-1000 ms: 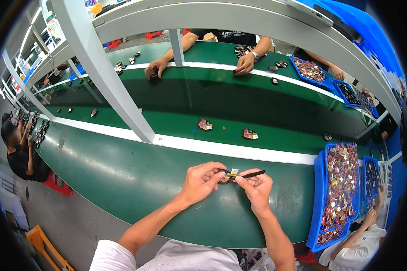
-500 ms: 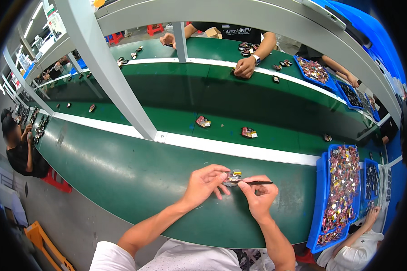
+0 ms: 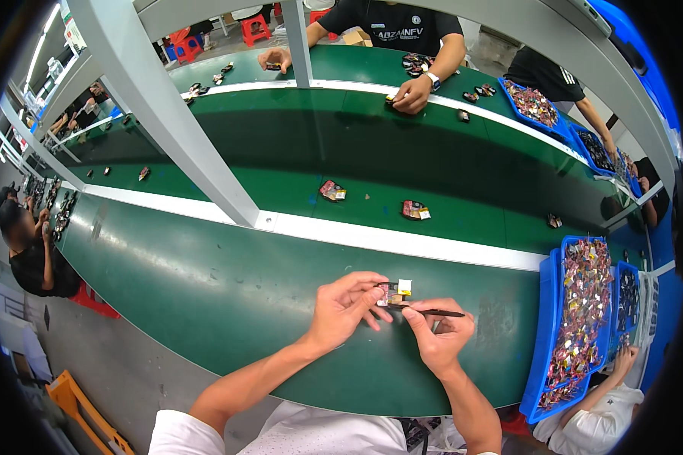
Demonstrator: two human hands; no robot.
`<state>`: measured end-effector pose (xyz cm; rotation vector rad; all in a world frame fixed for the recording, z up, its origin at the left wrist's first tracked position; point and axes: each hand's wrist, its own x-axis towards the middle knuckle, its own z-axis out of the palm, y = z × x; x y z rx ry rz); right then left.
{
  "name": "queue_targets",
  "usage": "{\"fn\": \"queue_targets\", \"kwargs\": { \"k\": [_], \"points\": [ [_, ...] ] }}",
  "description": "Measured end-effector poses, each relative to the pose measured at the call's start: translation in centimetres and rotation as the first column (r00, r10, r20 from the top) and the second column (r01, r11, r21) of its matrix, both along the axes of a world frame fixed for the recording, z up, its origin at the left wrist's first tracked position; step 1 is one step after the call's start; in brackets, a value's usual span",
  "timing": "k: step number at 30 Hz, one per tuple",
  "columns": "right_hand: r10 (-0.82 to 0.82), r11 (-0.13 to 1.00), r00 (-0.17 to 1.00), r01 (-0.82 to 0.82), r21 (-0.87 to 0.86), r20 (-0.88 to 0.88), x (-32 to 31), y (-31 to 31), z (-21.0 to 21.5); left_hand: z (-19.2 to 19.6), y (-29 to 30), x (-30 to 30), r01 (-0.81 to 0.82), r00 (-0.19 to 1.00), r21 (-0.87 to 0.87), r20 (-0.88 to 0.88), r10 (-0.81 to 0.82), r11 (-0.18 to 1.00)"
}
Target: The recorder is assembling small electronic components on a production line using tweezers.
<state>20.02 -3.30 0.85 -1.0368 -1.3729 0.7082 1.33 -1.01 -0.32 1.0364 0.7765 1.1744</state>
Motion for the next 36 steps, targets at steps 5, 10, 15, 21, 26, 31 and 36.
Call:
{"fn": "queue_targets", "kwargs": {
  "k": [5, 10, 15, 21, 26, 31, 36],
  "points": [
    [-0.031, 0.999, 0.999, 0.031, 0.008, 0.023, -0.30, -0.27, 0.04, 0.10, -0.03, 0.04, -0.019, 1.000, -0.003, 0.000, 0.019, 1.000],
    [-0.068, 0.998, 0.997, 0.067, 0.016, 0.030, -0.48, -0.46, -0.18, 0.26, -0.09, 0.10, -0.044, 0.999, -0.001, 0.006, 0.044, 0.999],
    [-0.072, 0.997, 0.997, 0.072, 0.006, 0.023, -0.68, -0.39, 0.02, 0.10, -0.13, 0.14, -0.062, 0.998, -0.007, 0.005, 0.062, 0.998],
    [-0.030, 1.000, 0.999, 0.029, 0.011, 0.038, -0.52, -0.25, -0.27, -0.07, 0.01, -0.16, -0.043, 0.999, -0.030, -0.031, 0.042, 0.999],
    [0.015, 1.000, 0.993, -0.014, -0.011, 0.114, -0.16, -0.14, -0.16, 0.21, 0.15, -0.48, -0.016, 0.994, -0.081, -0.110, 0.006, 0.997],
    [0.003, 1.000, 0.991, -0.006, 0.021, 0.136, -0.55, -0.16, 0.39, 0.59, 0.28, -0.39, -0.017, 0.998, -0.122, -0.058, 0.010, 0.992],
    [0.006, 0.998, 0.984, -0.018, 0.065, 0.177, -0.65, -0.17, 0.53, 0.63, 0.36, -0.48, -0.011, 0.998, -0.134, -0.055, 0.004, 0.991]
  ]
}}
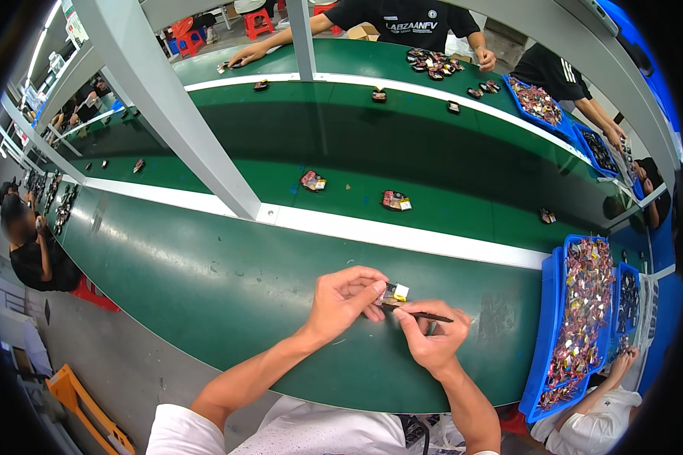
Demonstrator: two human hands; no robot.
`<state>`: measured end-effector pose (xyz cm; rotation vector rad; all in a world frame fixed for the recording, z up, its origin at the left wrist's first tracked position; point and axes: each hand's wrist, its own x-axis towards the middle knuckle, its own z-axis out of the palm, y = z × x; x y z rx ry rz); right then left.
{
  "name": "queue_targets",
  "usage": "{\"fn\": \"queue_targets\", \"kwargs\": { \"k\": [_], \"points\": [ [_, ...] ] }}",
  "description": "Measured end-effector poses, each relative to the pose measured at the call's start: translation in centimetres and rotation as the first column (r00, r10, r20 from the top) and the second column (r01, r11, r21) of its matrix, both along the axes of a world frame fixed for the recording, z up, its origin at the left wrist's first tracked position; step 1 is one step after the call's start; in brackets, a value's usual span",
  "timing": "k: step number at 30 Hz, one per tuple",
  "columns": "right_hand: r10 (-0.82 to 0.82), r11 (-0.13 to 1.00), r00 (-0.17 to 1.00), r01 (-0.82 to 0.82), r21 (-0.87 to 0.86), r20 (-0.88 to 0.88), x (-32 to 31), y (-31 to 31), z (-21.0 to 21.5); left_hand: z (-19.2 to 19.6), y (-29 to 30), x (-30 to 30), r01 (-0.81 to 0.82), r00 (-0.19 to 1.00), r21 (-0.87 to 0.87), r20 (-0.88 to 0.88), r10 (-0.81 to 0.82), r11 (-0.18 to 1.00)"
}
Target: The recorder is assembling small electronic components on a production line using tweezers.
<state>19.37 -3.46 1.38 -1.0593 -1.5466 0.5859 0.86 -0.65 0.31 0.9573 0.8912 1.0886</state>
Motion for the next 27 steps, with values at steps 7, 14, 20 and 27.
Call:
{"fn": "queue_targets", "kwargs": {
  "k": [7, 14, 20, 27],
  "points": [
    [-0.023, 0.999, 1.000, 0.022, -0.035, -0.021, -0.19, -0.06, -0.79, -0.11, 0.14, -0.03, -0.022, 0.997, 0.004, -0.080, 0.022, 1.000],
    [-0.039, 0.999, 0.997, 0.036, -0.035, -0.061, -0.22, -0.09, -0.69, 0.30, 0.27, -0.16, -0.056, 0.996, 0.035, -0.073, 0.059, 0.998],
    [0.018, 1.000, 1.000, -0.018, 0.022, -0.016, -0.31, 0.01, -0.45, 0.31, 0.21, -0.18, -0.037, 0.996, 0.027, -0.079, 0.039, 0.999],
    [0.042, 0.988, 0.996, -0.052, 0.145, 0.073, -0.27, 0.36, -0.49, 0.43, 0.26, -0.06, -0.002, 0.998, 0.022, -0.067, 0.003, 1.000]
  ]
}}
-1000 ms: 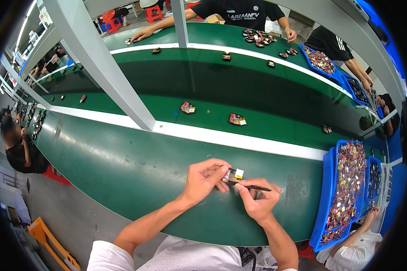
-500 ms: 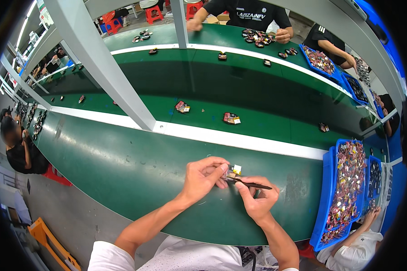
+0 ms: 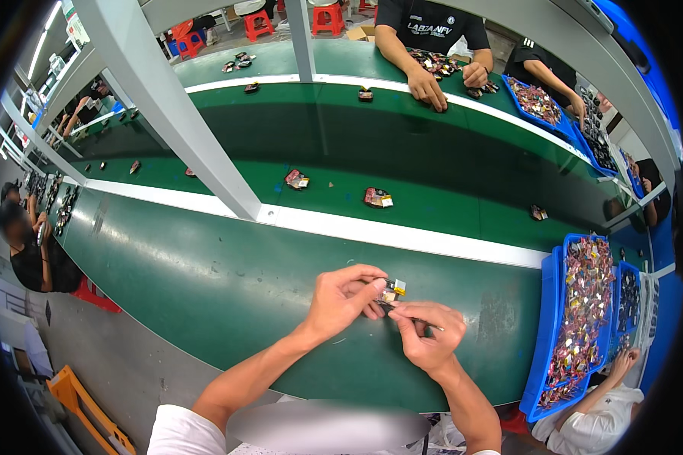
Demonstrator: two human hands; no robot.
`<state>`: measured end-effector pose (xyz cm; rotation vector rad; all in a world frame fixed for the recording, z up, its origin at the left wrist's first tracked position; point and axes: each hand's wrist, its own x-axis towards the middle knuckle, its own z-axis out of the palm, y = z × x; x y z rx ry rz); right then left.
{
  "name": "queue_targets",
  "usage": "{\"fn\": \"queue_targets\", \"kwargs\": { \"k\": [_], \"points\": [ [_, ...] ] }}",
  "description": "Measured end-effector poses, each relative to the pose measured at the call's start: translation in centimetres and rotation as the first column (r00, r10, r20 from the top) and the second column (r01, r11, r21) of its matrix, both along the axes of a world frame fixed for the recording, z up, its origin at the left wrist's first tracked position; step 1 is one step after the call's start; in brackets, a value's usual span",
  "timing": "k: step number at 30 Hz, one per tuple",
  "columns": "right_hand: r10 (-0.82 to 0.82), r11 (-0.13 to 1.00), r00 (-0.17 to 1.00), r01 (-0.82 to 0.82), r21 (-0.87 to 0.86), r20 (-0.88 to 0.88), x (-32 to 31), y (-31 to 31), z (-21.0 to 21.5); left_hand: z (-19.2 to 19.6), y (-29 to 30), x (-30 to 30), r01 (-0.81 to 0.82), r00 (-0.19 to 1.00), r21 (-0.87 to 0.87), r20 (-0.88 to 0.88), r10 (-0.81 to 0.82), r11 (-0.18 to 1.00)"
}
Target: The recorder is assembling small electronic components on a production line using tweezers.
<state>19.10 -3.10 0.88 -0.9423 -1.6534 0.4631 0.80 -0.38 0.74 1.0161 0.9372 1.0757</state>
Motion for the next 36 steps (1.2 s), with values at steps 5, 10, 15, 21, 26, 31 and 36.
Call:
{"fn": "queue_targets", "kwargs": {
  "k": [5, 10, 15, 21, 26, 31, 36],
  "points": [
    [-0.016, 0.987, 0.988, -0.009, 0.163, 0.150, 0.2, -0.1, -0.1, 0.1, -0.2, 0.6, 0.003, 0.997, 0.047, -0.079, 0.001, 0.999],
    [-0.063, 0.967, 0.957, -0.011, 0.253, 0.283, 0.3, -0.4, -0.6, 0.1, -0.1, 0.9, -0.039, 0.973, 0.139, -0.222, 0.069, 0.990],
    [-0.058, 0.969, 0.958, -0.015, 0.247, 0.282, 0.2, -0.3, -0.6, -0.1, 0.1, 1.3, -0.051, 0.960, 0.161, -0.264, 0.093, 0.986],
    [-0.131, 0.960, 0.975, 0.080, 0.267, 0.180, 1.2, 1.0, -0.2, 2.0, 3.9, 2.4, -0.050, 0.881, 0.167, -0.457, 0.122, 0.985],
    [-0.192, 0.967, 0.981, 0.194, 0.164, -0.030, 1.3, 1.9, 0.2, 0.4, 12.4, 4.0, -0.071, 0.910, 0.364, -0.358, 0.210, 0.929],
    [-0.212, 0.970, 0.977, 0.208, 0.126, 0.019, 1.9, 2.3, -0.7, -0.6, 15.4, 5.0, 0.100, 0.478, 0.669, -0.681, 0.554, 0.737],
    [-0.205, 0.970, 0.978, 0.200, 0.138, 0.027, 1.8, 2.2, -0.4, -0.4, 16.3, -0.8, 0.000, 0.275, 0.637, -0.741, 0.613, 0.771]
  ]
}}
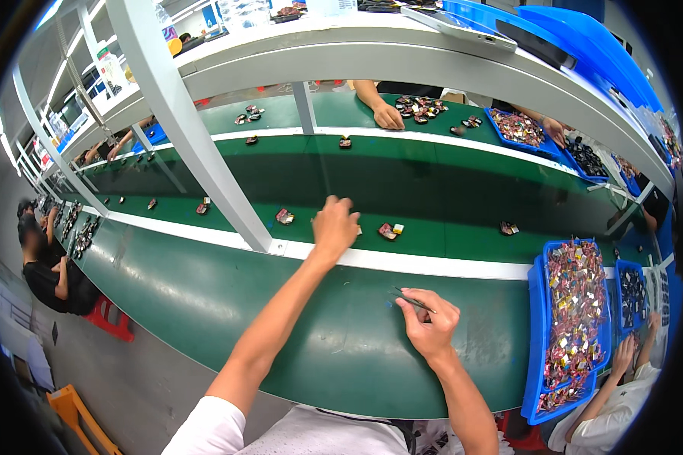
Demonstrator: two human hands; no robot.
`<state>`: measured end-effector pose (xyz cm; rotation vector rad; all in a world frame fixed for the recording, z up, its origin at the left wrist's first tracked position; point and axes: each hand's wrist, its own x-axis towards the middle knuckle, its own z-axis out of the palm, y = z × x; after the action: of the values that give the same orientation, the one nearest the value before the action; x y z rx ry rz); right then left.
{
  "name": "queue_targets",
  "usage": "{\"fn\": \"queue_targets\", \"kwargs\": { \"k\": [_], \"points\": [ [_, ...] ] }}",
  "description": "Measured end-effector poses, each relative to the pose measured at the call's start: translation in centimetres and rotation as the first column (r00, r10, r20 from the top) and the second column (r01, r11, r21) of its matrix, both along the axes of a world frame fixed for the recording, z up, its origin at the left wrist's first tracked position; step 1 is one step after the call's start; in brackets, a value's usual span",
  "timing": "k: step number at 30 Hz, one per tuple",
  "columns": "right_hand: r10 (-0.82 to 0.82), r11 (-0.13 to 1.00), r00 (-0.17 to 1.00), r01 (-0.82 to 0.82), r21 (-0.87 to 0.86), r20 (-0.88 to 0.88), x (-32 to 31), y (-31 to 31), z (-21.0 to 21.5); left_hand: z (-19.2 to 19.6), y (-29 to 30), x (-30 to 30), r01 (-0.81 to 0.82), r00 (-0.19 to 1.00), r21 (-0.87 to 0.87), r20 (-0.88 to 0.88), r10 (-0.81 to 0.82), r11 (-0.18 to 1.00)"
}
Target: The recorder is assembling small electronic components on a production line using tweezers.
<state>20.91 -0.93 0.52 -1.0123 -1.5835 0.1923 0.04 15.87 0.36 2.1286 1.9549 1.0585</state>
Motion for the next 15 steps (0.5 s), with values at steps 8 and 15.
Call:
{"fn": "queue_targets", "kwargs": {
  "k": [8, 15],
  "points": [
    [0.047, 0.998, 0.998, -0.049, 0.035, 0.046, -0.6, -0.1, -0.5, -2.0, 1.9, -4.5, -0.010, 0.965, -0.346, 0.242, 0.100, 0.938],
    [0.018, 0.999, 0.999, -0.016, -0.050, 0.042, -0.5, -0.3, -0.4, -1.0, 0.9, -4.3, 0.041, 0.929, -0.341, 0.358, 0.090, 0.939]
  ]
}}
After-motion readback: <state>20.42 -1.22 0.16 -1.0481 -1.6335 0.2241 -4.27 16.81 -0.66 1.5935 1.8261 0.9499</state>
